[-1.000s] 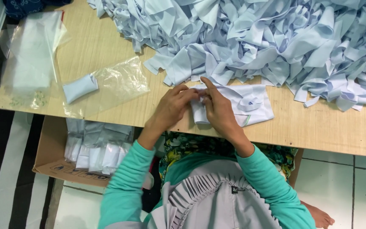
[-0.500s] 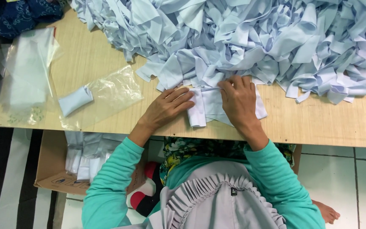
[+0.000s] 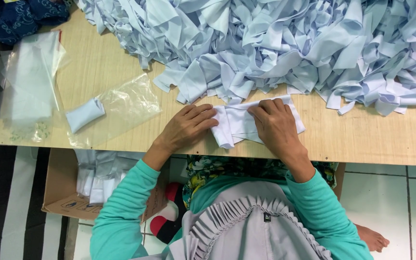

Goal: The person folds strips of white fabric by hand on a table, placing finished pieces into a plastic bag and then into a cardboard box.

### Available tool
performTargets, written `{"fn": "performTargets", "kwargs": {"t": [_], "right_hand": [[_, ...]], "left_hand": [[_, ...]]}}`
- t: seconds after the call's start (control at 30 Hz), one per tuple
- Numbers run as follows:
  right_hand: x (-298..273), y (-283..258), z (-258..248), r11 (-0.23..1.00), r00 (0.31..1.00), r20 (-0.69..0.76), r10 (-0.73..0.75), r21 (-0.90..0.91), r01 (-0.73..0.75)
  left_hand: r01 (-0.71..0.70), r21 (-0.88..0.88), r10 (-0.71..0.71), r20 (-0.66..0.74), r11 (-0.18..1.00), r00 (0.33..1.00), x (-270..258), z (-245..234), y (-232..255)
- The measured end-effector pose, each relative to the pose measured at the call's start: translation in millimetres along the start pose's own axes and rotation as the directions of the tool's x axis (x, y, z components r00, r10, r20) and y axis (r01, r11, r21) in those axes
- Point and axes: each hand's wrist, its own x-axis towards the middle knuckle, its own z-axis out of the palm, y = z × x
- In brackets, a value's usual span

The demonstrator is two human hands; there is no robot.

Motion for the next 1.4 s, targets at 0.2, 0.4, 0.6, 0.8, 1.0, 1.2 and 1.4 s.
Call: {"fn": "performTargets", "kwargs": {"t": [0.2, 0.4, 0.6, 0.8, 1.0, 1.2, 1.4], "right_hand": [[0.3, -1.0, 0.2, 1.000, 1.000, 0.009, 0.012, 0.004, -0.012], [-2.8, 2.2, 10.4, 1.000, 0.999, -0.054, 0.001, -0.011, -0.002], [-4.4, 3.6, 13.4, 1.000, 0.997, -0.082, 0.011, 0.004, -0.011], [-3.0, 12.4, 11.9, 0.996, 0.999, -0.008, 0.034, 0.080, -0.033], [0.7, 18.8, 10.9, 0.972, 0.998, 0.032, 0.048, 0.228, -0.054], [8.4, 13.9, -23.3, 0.882, 0.977, 0.192, 0.094, 0.439, -0.171], [9.4, 1.5, -35.7, 0.919, 0.965, 0.243, 0.095, 0.351, -0.179]], "left_hand": [[-0.074, -0.001, 0.074, 0.048, 0.997, 0.996, 17.3, 6.7, -8.8], [-0.205, -0.043, 0.208, 0.099, 0.978, 0.973, 54.8, 22.5, -15.3], [-0.240, -0.084, 0.251, 0.166, 0.967, 0.954, 67.4, 56.6, -25.0], [-0.220, -0.115, 0.243, 0.265, 0.969, 0.933, 89.3, 67.0, -16.0], [-0.092, -0.221, 0.170, 0.365, 0.971, 0.915, 102.3, 71.0, -13.3], [0.011, -0.306, 0.138, 0.462, 0.952, 0.876, 101.6, 77.4, -15.7], [0.157, -0.404, 0.087, 0.523, 0.901, 0.848, 120.2, 53.0, -7.7]]}}
